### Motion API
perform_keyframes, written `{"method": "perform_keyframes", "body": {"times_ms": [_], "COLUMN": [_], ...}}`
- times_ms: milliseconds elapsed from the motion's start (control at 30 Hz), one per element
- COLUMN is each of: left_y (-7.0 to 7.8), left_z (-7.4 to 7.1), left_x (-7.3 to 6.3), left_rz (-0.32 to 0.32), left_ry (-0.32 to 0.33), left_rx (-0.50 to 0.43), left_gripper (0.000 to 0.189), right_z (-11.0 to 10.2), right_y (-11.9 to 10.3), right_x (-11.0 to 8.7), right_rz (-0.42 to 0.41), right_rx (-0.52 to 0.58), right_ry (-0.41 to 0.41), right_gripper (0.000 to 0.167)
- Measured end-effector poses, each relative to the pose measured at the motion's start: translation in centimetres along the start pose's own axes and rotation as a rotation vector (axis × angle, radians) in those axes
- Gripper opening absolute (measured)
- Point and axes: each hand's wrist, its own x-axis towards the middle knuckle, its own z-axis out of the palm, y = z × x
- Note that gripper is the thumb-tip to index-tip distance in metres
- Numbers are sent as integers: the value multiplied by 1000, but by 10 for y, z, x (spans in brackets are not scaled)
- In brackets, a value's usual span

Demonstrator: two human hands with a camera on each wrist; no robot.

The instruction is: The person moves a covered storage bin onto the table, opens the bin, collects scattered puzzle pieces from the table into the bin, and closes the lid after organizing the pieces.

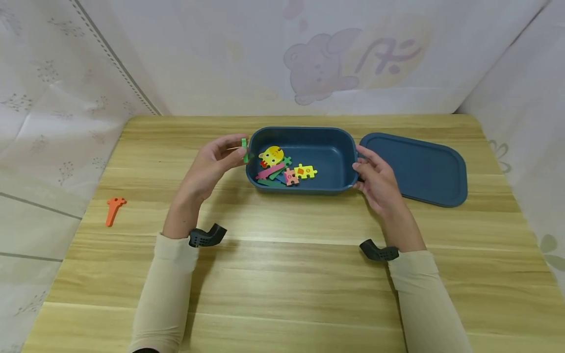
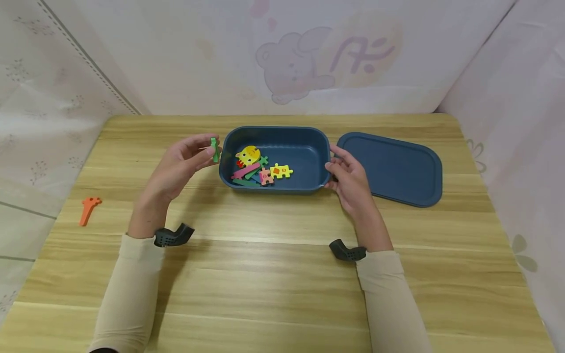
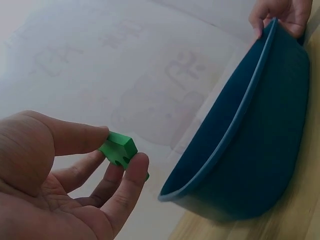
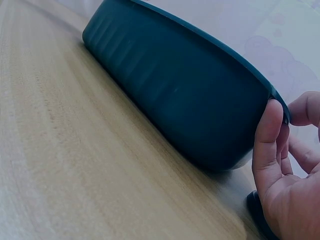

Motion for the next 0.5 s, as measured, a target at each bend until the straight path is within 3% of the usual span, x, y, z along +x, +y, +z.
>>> {"method": "perform_keyframes", "body": {"times_ms": [300,500], "left_y": [2,0], "left_z": [11,14], "left_x": [4,8], "left_rz": [27,21], "left_ry": [9,-26], "left_rx": [6,49], "left_gripper": [43,44], "right_z": [0,0], "right_y": [0,1], "right_x": [1,1], "right_rz": [0,-2], "right_rx": [25,31], "right_ry": [-3,-5], "right_gripper": [62,63]}}
